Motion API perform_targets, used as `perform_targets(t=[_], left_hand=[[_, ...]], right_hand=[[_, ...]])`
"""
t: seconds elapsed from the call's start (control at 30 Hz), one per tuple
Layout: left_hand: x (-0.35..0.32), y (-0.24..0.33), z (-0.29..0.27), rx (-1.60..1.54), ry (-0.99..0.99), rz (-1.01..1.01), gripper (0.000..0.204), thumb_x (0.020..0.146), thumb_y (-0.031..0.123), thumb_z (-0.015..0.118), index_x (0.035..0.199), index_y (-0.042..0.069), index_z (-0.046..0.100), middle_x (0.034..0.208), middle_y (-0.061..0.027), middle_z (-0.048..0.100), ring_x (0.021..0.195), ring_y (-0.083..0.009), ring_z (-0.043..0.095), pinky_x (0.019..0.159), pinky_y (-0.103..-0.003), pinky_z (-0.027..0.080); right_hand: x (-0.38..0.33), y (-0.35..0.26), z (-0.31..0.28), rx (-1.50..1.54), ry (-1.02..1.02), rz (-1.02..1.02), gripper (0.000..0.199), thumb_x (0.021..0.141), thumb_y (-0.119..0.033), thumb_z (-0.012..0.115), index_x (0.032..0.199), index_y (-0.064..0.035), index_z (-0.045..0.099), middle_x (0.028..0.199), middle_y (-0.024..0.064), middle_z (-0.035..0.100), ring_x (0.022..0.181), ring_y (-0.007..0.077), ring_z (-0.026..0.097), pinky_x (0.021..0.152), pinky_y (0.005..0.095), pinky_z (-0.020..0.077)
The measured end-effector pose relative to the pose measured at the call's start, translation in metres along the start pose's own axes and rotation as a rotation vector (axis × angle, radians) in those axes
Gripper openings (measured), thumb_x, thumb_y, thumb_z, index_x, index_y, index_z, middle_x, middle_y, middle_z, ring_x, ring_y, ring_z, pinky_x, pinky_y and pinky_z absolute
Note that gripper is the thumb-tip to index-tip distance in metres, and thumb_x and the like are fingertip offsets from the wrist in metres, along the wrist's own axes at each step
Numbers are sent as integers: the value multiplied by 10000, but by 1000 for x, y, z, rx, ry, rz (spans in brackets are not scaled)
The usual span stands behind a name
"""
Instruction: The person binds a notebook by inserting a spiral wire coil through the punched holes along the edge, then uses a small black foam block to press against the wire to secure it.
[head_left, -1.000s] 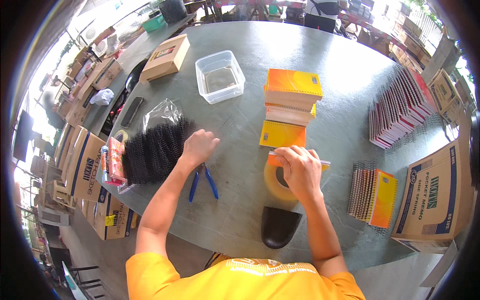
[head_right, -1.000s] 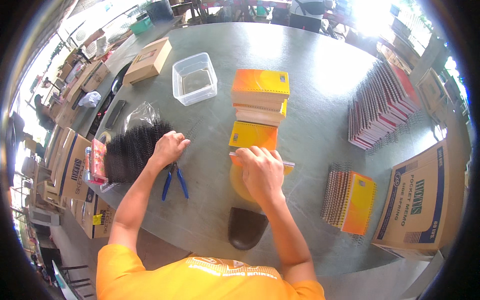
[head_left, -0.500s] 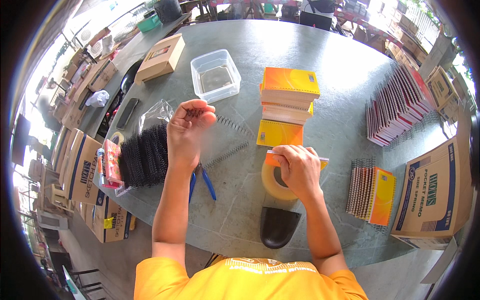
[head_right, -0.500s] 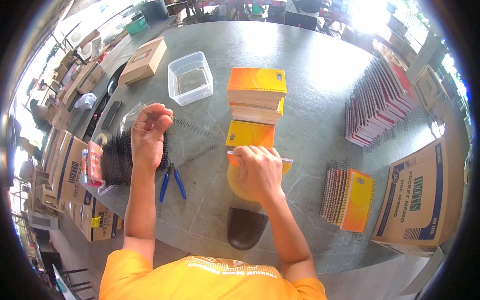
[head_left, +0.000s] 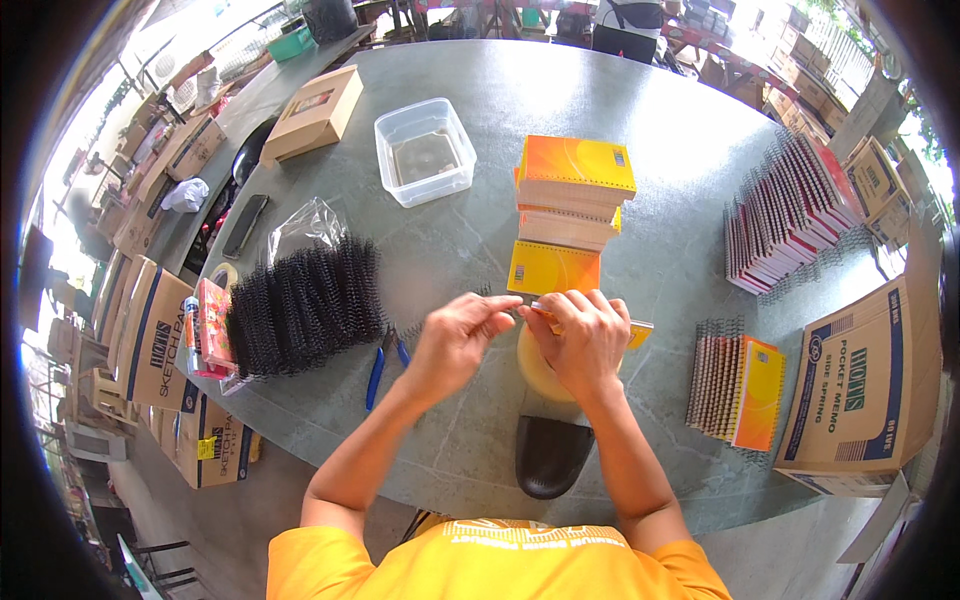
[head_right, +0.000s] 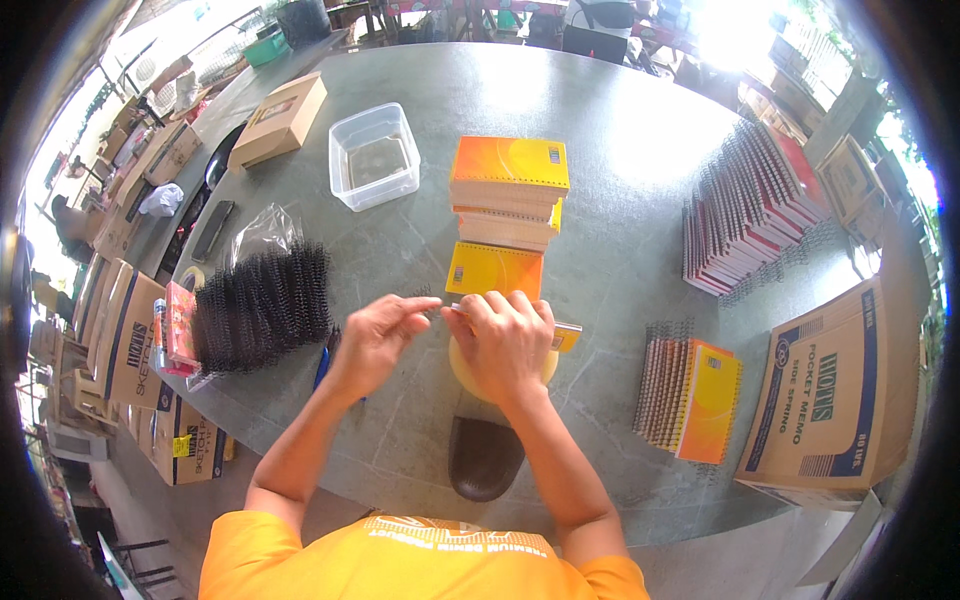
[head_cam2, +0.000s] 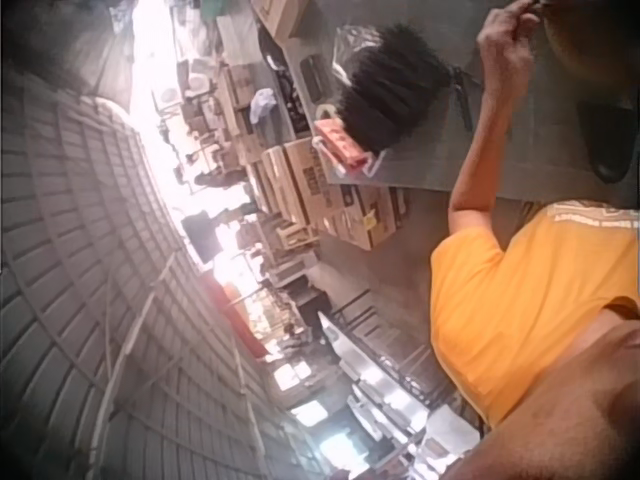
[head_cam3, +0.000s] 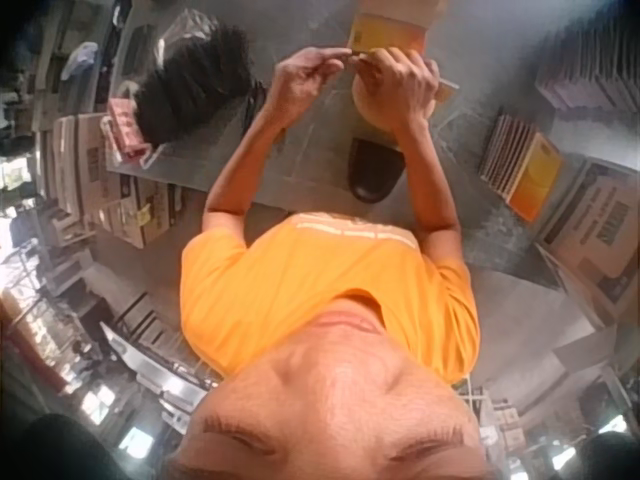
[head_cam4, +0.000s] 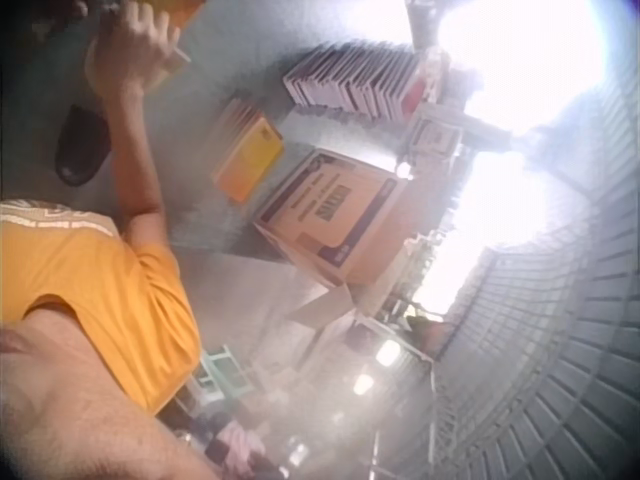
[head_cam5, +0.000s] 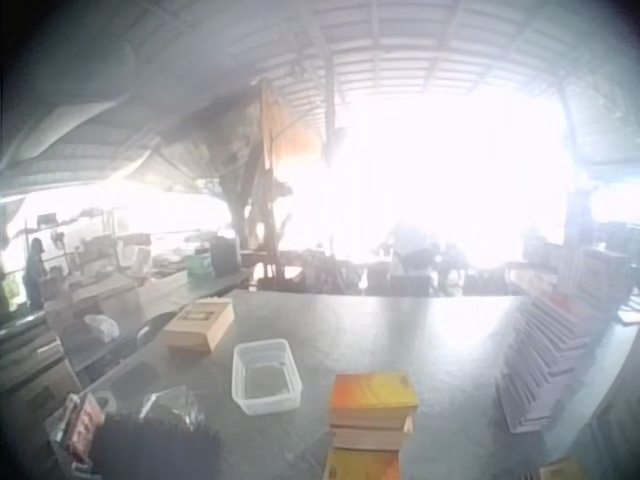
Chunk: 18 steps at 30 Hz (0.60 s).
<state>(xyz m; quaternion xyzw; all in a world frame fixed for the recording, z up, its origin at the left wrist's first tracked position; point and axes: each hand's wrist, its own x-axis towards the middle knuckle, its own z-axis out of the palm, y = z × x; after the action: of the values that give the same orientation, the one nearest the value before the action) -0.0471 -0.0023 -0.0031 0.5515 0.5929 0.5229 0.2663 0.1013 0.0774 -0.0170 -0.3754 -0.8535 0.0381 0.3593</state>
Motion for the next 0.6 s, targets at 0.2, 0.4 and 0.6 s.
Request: perform_targets(t=[0.2, 0.4, 0.6], left_hand=[[-1, -2, 18, 182, 27, 31, 157, 857, 111, 632, 968, 1, 648, 835, -94, 660, 684, -115, 611, 616, -245, 486], [4, 2, 14, 178, -53, -162, 160, 878, 164, 614, 913, 10, 636, 729, -72, 625, 630, -109, 571, 584, -241, 468], [10, -10, 12, 15, -30, -185, 218, 889, 215, 599, 952, 7, 605, 670, -56, 575, 617, -111, 554, 589, -265, 467]], right_hand=[[4, 7, -7, 205, 14, 20, 100, 750, -246, 668, 756, -147, 659, 709, -13, 620, 692, 190, 590, 651, 337, 413], [4, 9, -9, 199, -25, -12, 75, 741, -226, 672, 767, -156, 666, 725, -13, 632, 693, 189, 596, 646, 327, 416], [4, 7, -12, 249, -57, -30, 54, 734, -193, 675, 778, -161, 671, 730, -15, 634, 705, 190, 597, 648, 329, 414]])
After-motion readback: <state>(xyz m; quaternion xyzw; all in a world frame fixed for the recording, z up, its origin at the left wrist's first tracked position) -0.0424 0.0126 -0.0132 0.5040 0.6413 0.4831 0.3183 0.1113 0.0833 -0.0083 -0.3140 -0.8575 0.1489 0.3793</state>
